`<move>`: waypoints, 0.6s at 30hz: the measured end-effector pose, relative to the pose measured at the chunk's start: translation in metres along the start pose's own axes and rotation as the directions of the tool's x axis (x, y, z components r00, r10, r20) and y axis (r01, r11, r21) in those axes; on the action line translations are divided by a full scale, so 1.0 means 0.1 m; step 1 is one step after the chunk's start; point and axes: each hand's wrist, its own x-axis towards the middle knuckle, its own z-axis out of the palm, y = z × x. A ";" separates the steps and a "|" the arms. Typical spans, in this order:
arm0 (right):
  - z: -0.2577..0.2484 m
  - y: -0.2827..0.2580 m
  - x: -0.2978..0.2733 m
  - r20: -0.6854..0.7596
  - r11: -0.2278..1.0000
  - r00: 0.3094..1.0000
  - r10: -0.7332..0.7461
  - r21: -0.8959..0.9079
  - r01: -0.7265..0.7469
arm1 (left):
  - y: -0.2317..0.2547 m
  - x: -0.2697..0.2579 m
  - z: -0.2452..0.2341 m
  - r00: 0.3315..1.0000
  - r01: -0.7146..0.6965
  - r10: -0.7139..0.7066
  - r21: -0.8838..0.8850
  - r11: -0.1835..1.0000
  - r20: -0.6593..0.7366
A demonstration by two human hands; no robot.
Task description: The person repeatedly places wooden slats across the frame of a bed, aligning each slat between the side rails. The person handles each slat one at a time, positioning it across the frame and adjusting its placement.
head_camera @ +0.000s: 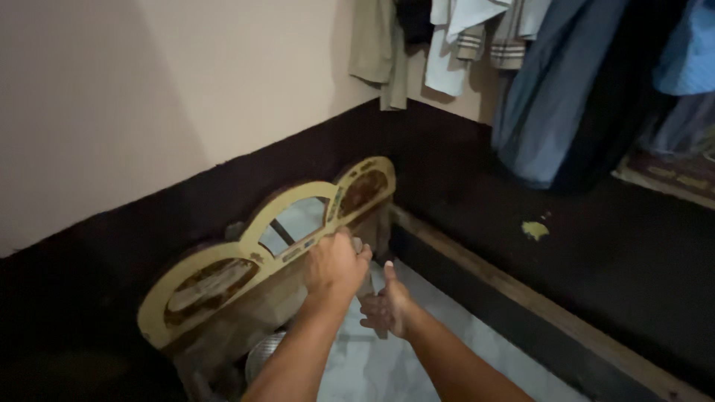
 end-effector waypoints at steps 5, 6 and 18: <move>0.12 -0.10 0.26 -0.016 0.998 1.000 0.025 -0.053 -0.025 | 0.01 0.04 -0.19 0.996 -0.009 0.008 -0.019 1.000 -0.084; 0.12 -0.07 0.32 -0.024 0.996 0.999 0.046 -0.078 -0.048 | 0.01 0.03 -0.23 0.997 0.003 -0.006 -0.037 0.999 -0.078; 0.68 0.13 0.66 0.202 0.992 0.976 0.076 0.083 -0.094 | -0.34 0.06 -0.63 0.992 0.122 -0.120 -0.045 0.992 0.042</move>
